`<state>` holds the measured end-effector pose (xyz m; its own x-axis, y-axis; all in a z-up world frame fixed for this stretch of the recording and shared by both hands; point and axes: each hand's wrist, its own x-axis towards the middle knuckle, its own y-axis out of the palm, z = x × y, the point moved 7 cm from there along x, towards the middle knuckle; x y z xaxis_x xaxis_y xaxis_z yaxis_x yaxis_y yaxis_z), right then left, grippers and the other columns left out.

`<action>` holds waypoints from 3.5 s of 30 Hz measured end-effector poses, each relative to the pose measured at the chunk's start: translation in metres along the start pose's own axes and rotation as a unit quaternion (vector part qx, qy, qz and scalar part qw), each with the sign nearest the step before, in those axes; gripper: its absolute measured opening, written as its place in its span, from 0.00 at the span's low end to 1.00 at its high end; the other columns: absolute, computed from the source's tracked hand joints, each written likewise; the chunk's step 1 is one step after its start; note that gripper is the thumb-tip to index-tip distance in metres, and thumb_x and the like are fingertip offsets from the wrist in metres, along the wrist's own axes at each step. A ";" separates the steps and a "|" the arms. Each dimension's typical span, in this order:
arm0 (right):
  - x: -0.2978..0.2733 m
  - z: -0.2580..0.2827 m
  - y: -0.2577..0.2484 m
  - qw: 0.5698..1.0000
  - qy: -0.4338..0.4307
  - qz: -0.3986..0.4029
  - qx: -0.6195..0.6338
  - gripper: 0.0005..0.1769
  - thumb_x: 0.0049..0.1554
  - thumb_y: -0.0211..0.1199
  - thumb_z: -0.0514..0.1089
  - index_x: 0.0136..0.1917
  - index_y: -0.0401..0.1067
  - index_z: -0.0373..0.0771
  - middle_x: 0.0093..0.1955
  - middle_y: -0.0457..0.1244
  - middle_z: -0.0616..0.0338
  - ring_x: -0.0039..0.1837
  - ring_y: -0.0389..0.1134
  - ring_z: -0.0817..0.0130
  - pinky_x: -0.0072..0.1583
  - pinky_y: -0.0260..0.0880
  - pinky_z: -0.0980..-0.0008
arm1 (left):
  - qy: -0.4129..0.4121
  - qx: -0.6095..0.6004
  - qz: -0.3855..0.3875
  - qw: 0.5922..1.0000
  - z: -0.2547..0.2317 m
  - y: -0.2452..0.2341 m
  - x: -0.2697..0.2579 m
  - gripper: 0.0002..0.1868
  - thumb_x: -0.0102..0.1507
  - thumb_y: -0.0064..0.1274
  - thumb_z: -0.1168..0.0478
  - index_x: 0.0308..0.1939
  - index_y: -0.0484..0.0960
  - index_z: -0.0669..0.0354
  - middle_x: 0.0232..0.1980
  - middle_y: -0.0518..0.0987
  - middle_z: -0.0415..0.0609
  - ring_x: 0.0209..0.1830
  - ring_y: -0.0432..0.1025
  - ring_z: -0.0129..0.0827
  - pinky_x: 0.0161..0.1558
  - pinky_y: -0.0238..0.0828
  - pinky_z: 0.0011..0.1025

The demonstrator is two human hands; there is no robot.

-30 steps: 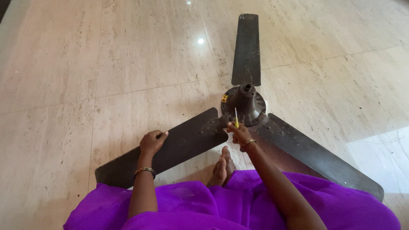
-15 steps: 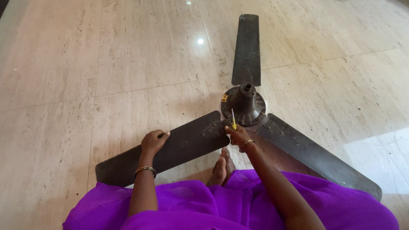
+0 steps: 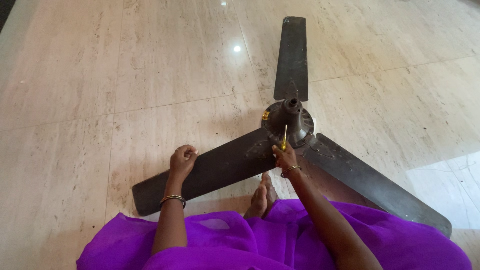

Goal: The person sits on the floor and attaches fan blades to the motor housing of an electric fan. They use a screwdriver to tighten the screws securing each blade to the central hub.

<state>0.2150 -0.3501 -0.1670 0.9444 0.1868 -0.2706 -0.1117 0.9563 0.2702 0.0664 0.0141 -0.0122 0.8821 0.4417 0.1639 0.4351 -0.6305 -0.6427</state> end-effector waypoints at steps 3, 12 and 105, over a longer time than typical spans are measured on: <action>0.000 -0.002 -0.006 0.999 0.026 -0.025 0.030 0.10 0.57 0.63 0.42 0.51 0.65 0.42 0.32 0.61 0.63 0.24 0.55 0.78 0.25 0.54 0.73 | -0.024 -0.050 0.009 0.998 -0.013 0.001 -0.001 0.09 0.61 0.59 0.58 0.38 0.83 0.60 0.36 0.82 0.46 0.35 0.75 0.30 0.40 0.74 0.29; 0.003 -0.004 -0.017 0.992 0.067 -0.074 0.071 0.14 0.57 0.63 0.42 0.51 0.59 0.45 0.33 0.61 0.64 0.24 0.53 0.77 0.25 0.54 0.72 | -0.046 -0.089 0.346 0.933 -0.038 0.107 -0.050 0.14 0.62 0.60 0.51 0.41 0.85 0.58 0.37 0.83 0.41 0.37 0.74 0.24 0.41 0.74 0.26; -0.009 0.114 -0.046 0.974 -0.003 0.048 -0.220 0.19 0.57 0.58 0.35 0.63 0.69 0.38 0.43 0.66 0.59 0.38 0.67 0.76 0.39 0.68 0.75 | -0.276 -0.533 -0.005 0.800 0.042 0.092 -0.051 0.23 0.59 0.63 0.58 0.56 0.73 0.53 0.53 0.76 0.44 0.50 0.74 0.31 0.50 0.78 0.31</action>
<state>0.2466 -0.4214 -0.0711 0.9249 0.2793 -0.2580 -0.3194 0.9388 -0.1288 0.0544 -0.0399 -0.1111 0.7913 0.4787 -0.3803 0.6080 -0.6813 0.4076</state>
